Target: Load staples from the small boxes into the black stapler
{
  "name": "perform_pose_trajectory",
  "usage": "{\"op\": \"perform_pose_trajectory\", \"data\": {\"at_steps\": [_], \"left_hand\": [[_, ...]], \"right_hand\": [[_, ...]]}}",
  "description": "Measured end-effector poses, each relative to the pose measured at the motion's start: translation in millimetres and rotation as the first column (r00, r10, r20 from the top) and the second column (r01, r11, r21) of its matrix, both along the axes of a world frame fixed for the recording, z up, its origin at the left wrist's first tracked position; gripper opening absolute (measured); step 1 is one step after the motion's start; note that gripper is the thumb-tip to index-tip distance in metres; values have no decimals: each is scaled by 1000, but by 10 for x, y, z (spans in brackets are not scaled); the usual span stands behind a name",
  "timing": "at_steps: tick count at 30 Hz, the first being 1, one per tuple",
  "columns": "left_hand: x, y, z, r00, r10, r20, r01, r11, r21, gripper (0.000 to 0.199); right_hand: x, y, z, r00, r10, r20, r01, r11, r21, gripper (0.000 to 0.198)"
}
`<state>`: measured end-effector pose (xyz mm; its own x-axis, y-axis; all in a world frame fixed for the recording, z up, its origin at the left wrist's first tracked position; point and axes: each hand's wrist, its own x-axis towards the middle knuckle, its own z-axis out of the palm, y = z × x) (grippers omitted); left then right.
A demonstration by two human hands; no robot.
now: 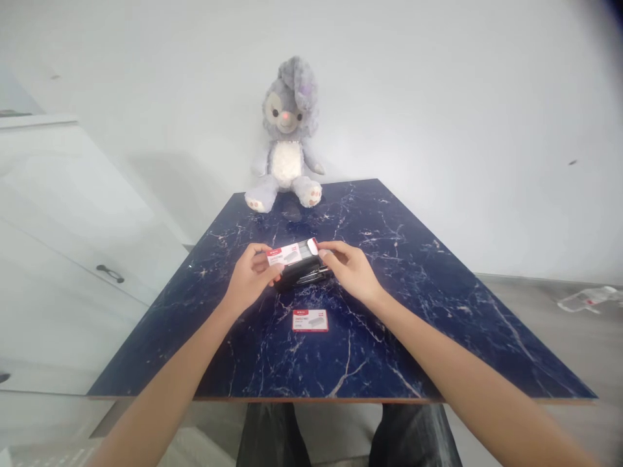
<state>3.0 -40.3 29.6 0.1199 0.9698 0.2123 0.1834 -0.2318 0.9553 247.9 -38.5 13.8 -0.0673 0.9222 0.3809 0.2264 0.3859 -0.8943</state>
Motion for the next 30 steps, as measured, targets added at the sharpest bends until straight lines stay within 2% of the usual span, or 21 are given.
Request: {"op": "perform_pose_trajectory", "data": {"at_steps": [6,12,16,19,22,24,28,30], "left_hand": [[-33,-1,-41,995,45,-94,-40,998,52,52],[-32,-34,-75,982,-72,-177,78,997,28,46],[-25,-32,-86,978,-127,-163,132,991,25,48],[-21,-29,-61,973,-216,-81,216,976,-14,51],[-20,-41,-33,954,-298,-17,296,952,-72,50],[-19,-54,-36,948,-317,-42,312,946,-88,51],[-13,-67,-84,950,-236,-206,236,971,-22,48],[-11,-64,-107,952,-200,-232,209,978,12,47]], "right_hand": [[-17,-7,-31,999,-34,26,34,999,10,32],[-38,-13,-27,993,-97,61,92,992,82,27],[-57,3,-39,999,-27,-28,26,999,-22,26],[-69,4,-14,979,61,-192,-87,987,-133,24],[-67,-16,45,892,132,-433,-247,944,-221,20],[-55,-36,82,799,177,-575,-380,889,-255,18],[-23,-72,123,639,285,-714,-602,763,-234,13],[-16,-86,139,608,314,-730,-632,747,-205,12]]}}
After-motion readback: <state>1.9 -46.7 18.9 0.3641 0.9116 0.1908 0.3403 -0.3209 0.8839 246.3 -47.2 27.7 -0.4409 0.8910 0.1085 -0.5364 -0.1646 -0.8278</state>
